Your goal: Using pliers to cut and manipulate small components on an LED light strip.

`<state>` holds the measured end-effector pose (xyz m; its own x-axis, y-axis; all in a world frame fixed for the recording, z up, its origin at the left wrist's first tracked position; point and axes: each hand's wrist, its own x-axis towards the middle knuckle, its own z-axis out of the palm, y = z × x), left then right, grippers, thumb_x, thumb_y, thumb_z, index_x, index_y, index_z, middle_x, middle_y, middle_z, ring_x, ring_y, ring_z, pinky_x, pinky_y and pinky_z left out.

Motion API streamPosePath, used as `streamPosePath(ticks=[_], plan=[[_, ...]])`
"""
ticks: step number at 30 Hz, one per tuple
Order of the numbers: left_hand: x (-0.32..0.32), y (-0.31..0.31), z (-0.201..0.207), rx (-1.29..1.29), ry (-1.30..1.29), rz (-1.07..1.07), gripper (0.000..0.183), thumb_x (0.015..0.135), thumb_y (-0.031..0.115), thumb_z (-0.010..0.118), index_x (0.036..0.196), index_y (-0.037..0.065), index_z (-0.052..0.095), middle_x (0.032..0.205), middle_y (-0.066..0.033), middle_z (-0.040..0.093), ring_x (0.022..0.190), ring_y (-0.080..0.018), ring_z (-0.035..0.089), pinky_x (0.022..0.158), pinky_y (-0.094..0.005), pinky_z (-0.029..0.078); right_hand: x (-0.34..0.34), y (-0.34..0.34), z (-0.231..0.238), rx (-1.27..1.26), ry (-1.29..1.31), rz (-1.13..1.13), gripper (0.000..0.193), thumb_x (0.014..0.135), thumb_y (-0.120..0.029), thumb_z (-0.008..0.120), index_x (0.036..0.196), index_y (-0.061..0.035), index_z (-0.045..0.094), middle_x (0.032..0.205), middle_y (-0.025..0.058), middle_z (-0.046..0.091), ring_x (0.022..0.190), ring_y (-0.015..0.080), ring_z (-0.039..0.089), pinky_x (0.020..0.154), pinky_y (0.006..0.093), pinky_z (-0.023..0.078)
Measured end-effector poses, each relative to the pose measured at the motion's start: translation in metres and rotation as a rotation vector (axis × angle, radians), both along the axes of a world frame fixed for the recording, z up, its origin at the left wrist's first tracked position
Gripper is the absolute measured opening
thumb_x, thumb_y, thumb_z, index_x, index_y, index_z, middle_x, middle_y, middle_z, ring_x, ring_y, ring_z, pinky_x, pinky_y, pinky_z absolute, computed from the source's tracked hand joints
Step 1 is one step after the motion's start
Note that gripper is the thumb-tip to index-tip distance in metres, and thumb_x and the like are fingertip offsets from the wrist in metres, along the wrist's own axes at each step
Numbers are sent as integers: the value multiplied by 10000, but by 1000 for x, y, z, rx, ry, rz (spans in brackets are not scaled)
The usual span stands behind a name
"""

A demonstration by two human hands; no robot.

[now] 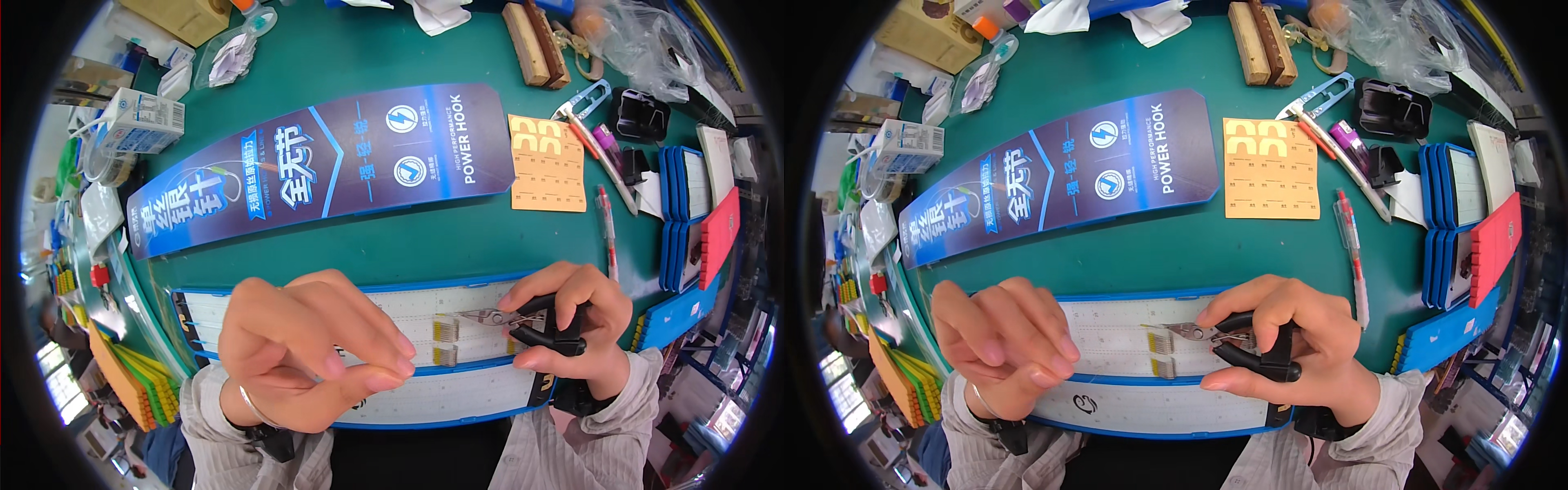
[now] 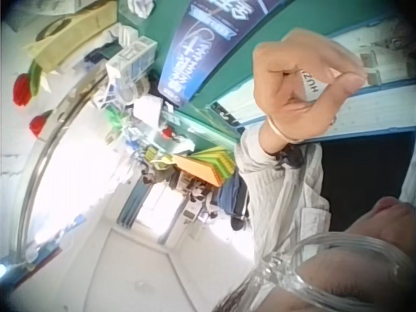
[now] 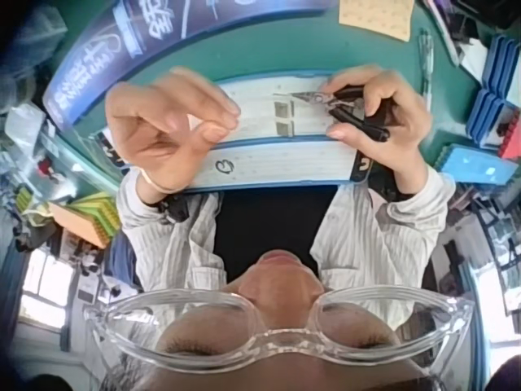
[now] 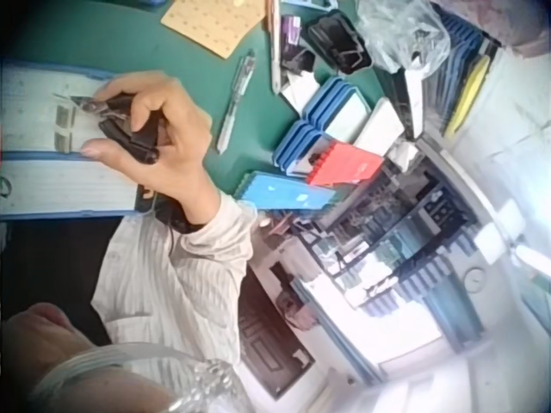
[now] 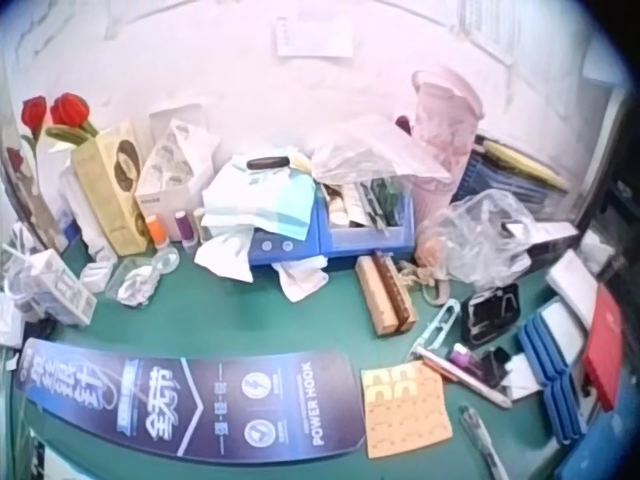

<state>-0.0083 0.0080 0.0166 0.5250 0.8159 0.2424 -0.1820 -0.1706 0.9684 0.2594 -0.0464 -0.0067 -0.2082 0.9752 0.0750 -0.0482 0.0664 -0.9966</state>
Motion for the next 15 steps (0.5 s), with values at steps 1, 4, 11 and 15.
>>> streamPosePath(ticks=[1, 4, 11, 15], plan=[[2, -2, 1, -28, -84, 74, 421, 769, -104, 749, 938, 102, 424, 827, -131, 691, 779, -264, 676, 651, -322, 548, 0, 1, 1, 25, -33, 17, 459, 673, -71, 915, 796, -72, 472, 982, 259, 695, 869, 242, 711, 725, 303, 579], [0, -1, 0, 77, -31, 168, 393, 745, -113, 762, 956, 78, 492, 966, -171, 704, 925, -320, 679, 772, -391, 560, -1, 1, 1, 55, -84, 28, 452, 678, -78, 912, 790, -77, 474, 975, 246, 700, 860, 239, 714, 721, 296, 578], [0, -8, 20, 454, 929, -51, 488, 645, 250, 867, 1102, 186, 710, 1474, -198, 441, 1406, -456, 293, 1105, -530, 289, -3, 0, -4, 108, -169, -7, 448, 678, -105, 913, 763, -90, 473, 888, 216, 714, 735, 221, 717, 636, 267, 563], [-17, -33, 9, 559, 1166, -205, 617, 644, 475, 787, 1228, 301, 688, 1523, -131, 401, 1424, -427, 247, 1113, -571, 254, -3, 1, 0, 91, -195, 11, 444, 678, -104, 911, 738, -90, 472, 860, 221, 713, 700, 211, 707, 584, 255, 542]])
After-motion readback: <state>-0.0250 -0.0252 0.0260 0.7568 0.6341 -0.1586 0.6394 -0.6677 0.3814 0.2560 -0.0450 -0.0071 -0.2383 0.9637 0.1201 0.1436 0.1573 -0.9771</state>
